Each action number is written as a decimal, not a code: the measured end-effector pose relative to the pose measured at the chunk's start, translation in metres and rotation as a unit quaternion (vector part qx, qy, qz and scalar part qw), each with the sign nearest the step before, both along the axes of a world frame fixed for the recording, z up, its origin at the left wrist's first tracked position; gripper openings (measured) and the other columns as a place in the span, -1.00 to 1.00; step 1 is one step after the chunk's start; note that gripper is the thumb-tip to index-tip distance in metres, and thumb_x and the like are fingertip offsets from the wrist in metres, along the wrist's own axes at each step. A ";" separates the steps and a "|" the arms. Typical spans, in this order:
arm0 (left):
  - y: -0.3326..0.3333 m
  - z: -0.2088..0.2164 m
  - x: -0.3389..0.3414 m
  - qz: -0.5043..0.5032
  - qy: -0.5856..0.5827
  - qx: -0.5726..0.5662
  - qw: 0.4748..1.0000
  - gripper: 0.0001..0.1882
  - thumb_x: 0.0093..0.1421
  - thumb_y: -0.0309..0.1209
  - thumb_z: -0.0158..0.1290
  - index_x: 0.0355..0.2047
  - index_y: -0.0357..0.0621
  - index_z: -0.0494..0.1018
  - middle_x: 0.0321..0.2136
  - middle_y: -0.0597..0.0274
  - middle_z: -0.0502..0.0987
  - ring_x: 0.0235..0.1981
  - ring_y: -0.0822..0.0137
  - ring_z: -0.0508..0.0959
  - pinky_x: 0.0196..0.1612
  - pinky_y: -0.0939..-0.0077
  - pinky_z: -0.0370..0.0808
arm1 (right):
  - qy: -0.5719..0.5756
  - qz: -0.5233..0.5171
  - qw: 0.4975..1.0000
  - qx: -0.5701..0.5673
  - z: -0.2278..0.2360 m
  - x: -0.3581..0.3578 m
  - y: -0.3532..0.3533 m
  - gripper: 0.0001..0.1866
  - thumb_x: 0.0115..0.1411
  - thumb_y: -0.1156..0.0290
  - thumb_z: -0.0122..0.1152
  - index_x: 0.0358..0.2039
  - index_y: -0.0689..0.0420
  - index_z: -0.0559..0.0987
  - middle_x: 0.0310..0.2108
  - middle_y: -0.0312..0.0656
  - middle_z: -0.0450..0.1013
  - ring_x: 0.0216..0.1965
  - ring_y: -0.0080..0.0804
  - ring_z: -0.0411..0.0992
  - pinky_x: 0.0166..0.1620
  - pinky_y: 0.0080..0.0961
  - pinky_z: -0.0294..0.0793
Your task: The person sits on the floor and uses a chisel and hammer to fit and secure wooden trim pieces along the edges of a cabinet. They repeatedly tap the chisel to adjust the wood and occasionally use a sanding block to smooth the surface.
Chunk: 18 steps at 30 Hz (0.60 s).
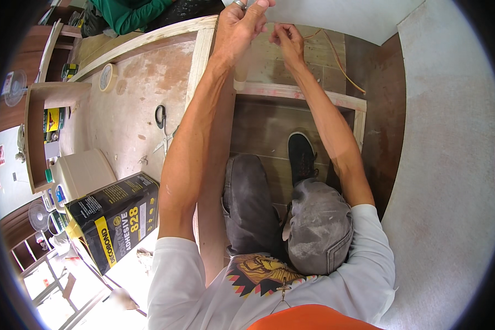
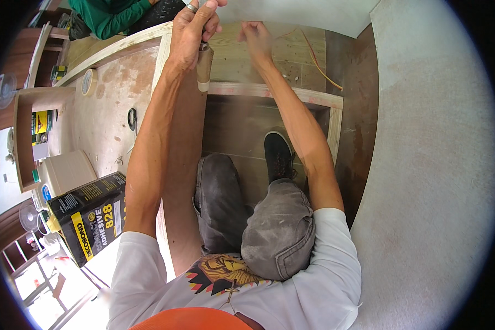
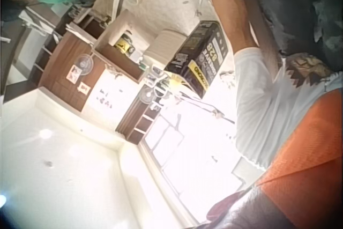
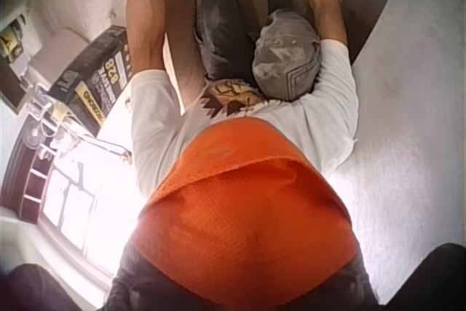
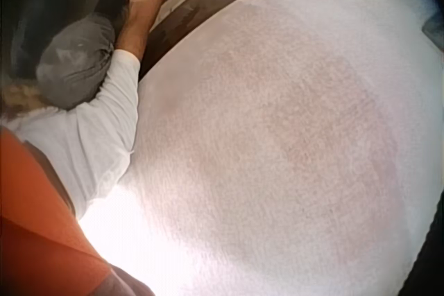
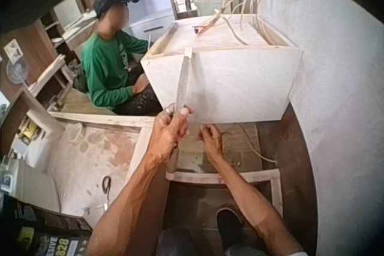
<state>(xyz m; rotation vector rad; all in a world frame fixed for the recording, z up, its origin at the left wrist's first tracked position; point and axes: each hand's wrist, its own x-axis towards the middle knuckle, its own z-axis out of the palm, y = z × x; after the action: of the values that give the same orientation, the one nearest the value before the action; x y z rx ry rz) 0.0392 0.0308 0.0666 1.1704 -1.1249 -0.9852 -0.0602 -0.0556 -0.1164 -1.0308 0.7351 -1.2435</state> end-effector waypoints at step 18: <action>0.002 0.000 0.000 0.005 0.023 0.003 1.000 -0.70 0.36 -0.18 0.08 -0.20 -0.20 0.51 -0.70 0.52 0.23 -0.69 0.60 0.18 -0.59 0.64 0.15 | -0.018 -0.010 0.999 0.029 0.009 0.010 0.007 -0.77 0.33 0.31 0.22 -0.23 0.25 0.56 -0.47 -0.25 0.51 -0.48 -0.51 0.50 -0.31 -0.57 0.49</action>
<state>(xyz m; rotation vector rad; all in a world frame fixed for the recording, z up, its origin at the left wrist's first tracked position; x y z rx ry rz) 0.0395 0.0332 0.0668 1.1517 -1.0803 -1.0035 -0.0507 -0.0489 -0.1071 -0.9540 0.7494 -1.2478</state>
